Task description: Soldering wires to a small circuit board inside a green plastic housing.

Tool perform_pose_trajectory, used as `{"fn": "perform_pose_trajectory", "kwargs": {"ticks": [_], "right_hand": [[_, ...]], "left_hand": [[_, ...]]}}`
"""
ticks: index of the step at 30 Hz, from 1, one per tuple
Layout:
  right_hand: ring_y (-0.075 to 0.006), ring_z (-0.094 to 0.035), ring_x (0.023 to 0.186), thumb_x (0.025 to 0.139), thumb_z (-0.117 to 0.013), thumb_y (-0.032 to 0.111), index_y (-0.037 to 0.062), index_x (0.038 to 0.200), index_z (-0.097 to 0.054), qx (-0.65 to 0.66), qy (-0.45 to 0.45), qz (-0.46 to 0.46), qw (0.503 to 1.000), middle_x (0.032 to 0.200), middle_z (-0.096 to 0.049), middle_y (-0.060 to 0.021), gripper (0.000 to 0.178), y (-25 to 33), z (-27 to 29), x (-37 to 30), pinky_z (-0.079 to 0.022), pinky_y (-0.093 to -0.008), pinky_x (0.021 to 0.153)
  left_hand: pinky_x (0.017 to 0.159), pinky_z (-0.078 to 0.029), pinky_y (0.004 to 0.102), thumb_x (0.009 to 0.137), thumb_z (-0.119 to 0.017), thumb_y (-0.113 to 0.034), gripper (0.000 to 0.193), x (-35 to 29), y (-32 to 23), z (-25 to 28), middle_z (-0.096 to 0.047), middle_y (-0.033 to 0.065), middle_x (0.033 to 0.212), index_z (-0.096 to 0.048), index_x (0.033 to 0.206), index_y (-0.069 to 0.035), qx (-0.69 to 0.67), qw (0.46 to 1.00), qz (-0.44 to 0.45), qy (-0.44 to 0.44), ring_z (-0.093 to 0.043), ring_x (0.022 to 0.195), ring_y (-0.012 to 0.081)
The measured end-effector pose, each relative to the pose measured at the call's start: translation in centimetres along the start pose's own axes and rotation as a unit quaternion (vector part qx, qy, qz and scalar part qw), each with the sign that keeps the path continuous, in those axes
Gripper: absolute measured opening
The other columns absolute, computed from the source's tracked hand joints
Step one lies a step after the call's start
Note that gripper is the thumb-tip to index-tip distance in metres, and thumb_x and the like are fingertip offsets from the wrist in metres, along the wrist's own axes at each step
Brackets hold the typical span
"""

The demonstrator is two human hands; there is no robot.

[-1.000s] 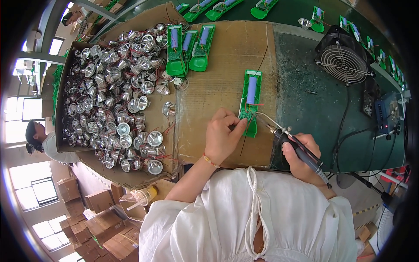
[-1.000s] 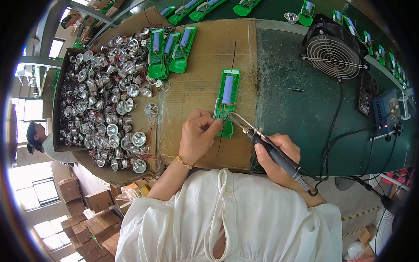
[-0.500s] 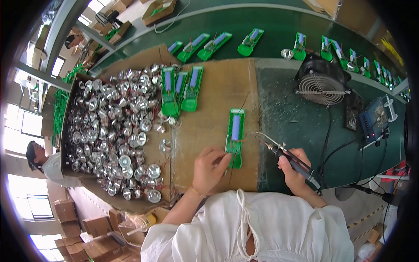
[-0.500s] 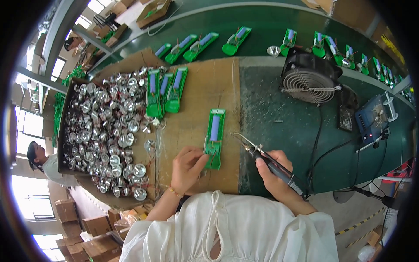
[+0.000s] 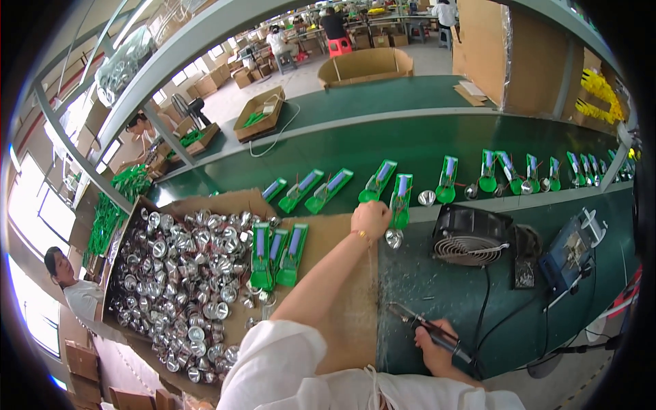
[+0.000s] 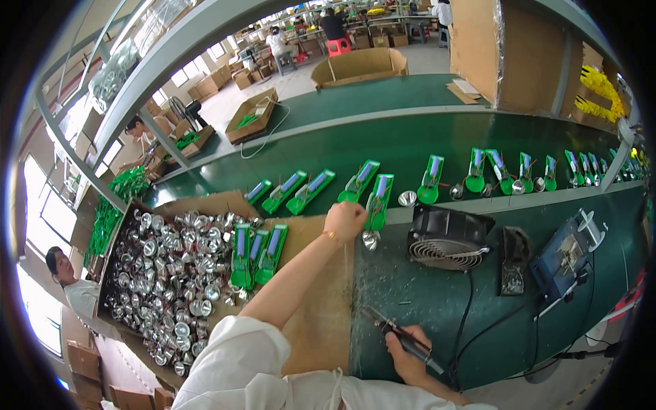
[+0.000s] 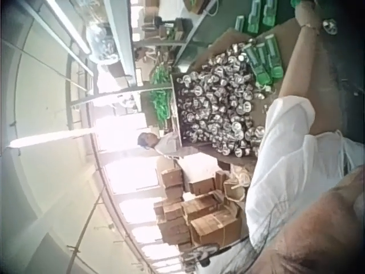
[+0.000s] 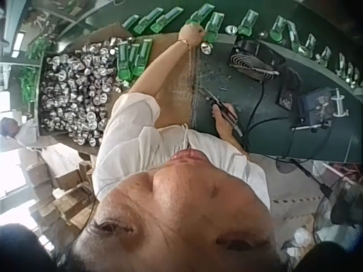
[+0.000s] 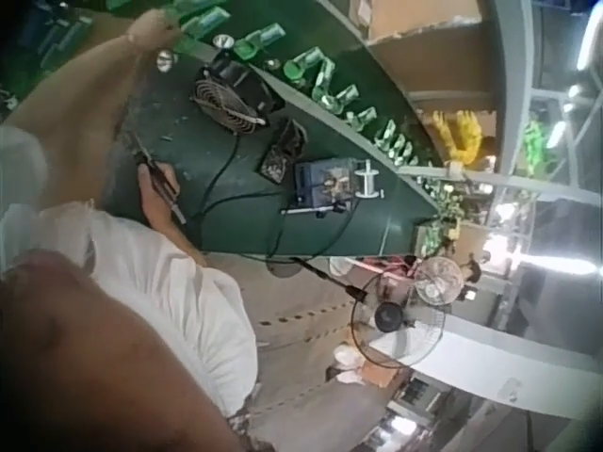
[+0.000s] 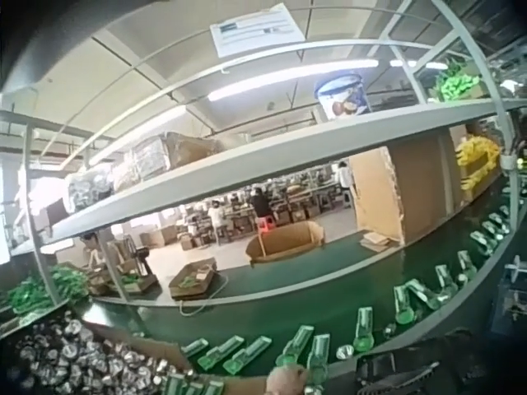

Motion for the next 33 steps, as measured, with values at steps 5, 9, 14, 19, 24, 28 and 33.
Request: {"fn": "perform_pose_trajectory", "kwargs": {"ticks": [5, 9, 14, 19, 24, 28, 33], "right_hand": [[-0.0084, -0.057, 0.056, 0.076, -0.068, 0.007, -0.0003, 0.080, -0.054, 0.012, -0.007, -0.009, 1.000, 0.063, -0.061, -0.0056, 0.016, -0.4, 0.2, 0.7, -0.046, -0.0226, 0.051], [-0.0073, -0.056, 0.058, 0.076, -0.068, 0.008, -0.0006, 0.083, -0.055, -0.002, 0.010, -0.012, 1.000, 0.066, -0.062, -0.0060, 0.018, -0.6, -0.4, 0.9, -0.046, -0.0225, 0.053], [-0.0085, -0.057, 0.057, 0.077, -0.068, 0.008, -0.0006, 0.083, -0.054, 0.011, 0.019, -0.009, 1.000, 0.065, -0.061, -0.0064, 0.017, 0.1, -0.3, 0.7, -0.046, -0.0231, 0.051], [-0.0097, -0.056, 0.054, 0.077, -0.066, 0.006, 0.0000, 0.082, -0.053, 0.037, 0.006, 0.002, 0.999, 0.063, -0.059, -0.0073, 0.015, -0.2, -0.2, 0.9, -0.046, -0.0234, 0.050], [-0.0087, -0.054, 0.052, 0.080, -0.064, 0.008, 0.0003, 0.082, -0.051, 0.026, 0.023, 0.025, 0.999, 0.064, -0.059, -0.0063, 0.015, 0.7, -0.9, 0.7, -0.044, -0.0219, 0.048], [-0.0087, -0.053, 0.051, 0.081, -0.063, 0.009, 0.0013, 0.082, -0.051, 0.024, 0.020, 0.047, 0.998, 0.063, -0.057, -0.0057, 0.014, 0.5, -0.5, 0.6, -0.044, -0.0216, 0.048], [-0.0085, -0.051, 0.051, 0.082, -0.062, 0.009, 0.0019, 0.083, -0.050, 0.039, 0.010, 0.052, 0.998, 0.064, -0.056, -0.0056, 0.014, 0.7, -0.7, 0.5, -0.042, -0.0208, 0.047]], "left_hand": [[0.086, -0.042, 0.0390, 0.071, -0.067, -0.031, 0.043, 6.1, -0.2, 0.5, -0.045, 0.0129, 0.122, -0.058, 0.111, -0.017, 0.065, 0.986, -0.074, -0.131, -0.046, 0.109, 0.0336], [0.088, -0.043, 0.0425, 0.074, -0.059, -0.029, 0.062, 7.0, 2.4, -2.2, -0.036, 0.0178, 0.128, -0.037, 0.132, -0.024, 0.099, 0.993, -0.054, 0.032, -0.047, 0.110, 0.0363], [0.083, -0.045, 0.0454, 0.079, -0.051, -0.022, 0.059, -0.7, 2.5, 1.4, -0.040, 0.0197, 0.119, -0.031, 0.134, -0.020, 0.066, 0.998, -0.007, 0.021, -0.052, 0.101, 0.0380], [0.077, -0.048, 0.0441, 0.080, -0.054, -0.019, 0.057, -17.6, 1.3, 5.2, -0.039, 0.0220, 0.121, -0.034, 0.133, -0.017, 0.070, 0.997, -0.022, 0.001, -0.051, 0.099, 0.0406], [0.094, -0.037, 0.0471, 0.075, -0.063, -0.025, 0.067, -26.0, 2.6, 9.0, -0.031, 0.0262, 0.131, -0.033, 0.133, -0.009, 0.053, 0.994, 0.024, -0.092, -0.036, 0.119, 0.0421], [0.099, -0.022, 0.0540, 0.076, -0.064, -0.035, 0.070, -27.8, 10.2, 16.5, -0.029, 0.0235, 0.135, -0.034, 0.134, -0.011, 0.252, 0.923, 0.179, -0.228, -0.031, 0.123, 0.0410], [0.092, -0.029, 0.0527, 0.081, -0.058, -0.033, 0.050, -29.8, 13.7, 14.1, -0.032, 0.0194, 0.136, -0.044, 0.128, -0.021, 0.185, 0.956, 0.199, -0.112, -0.038, 0.120, 0.0352]]}}
Point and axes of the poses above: each hand's wrist, its own x-axis towards the middle knuckle, its own z-axis out of the back of the hand, y = z × x, the point moved 8 cm from there along x, towards the middle knuckle
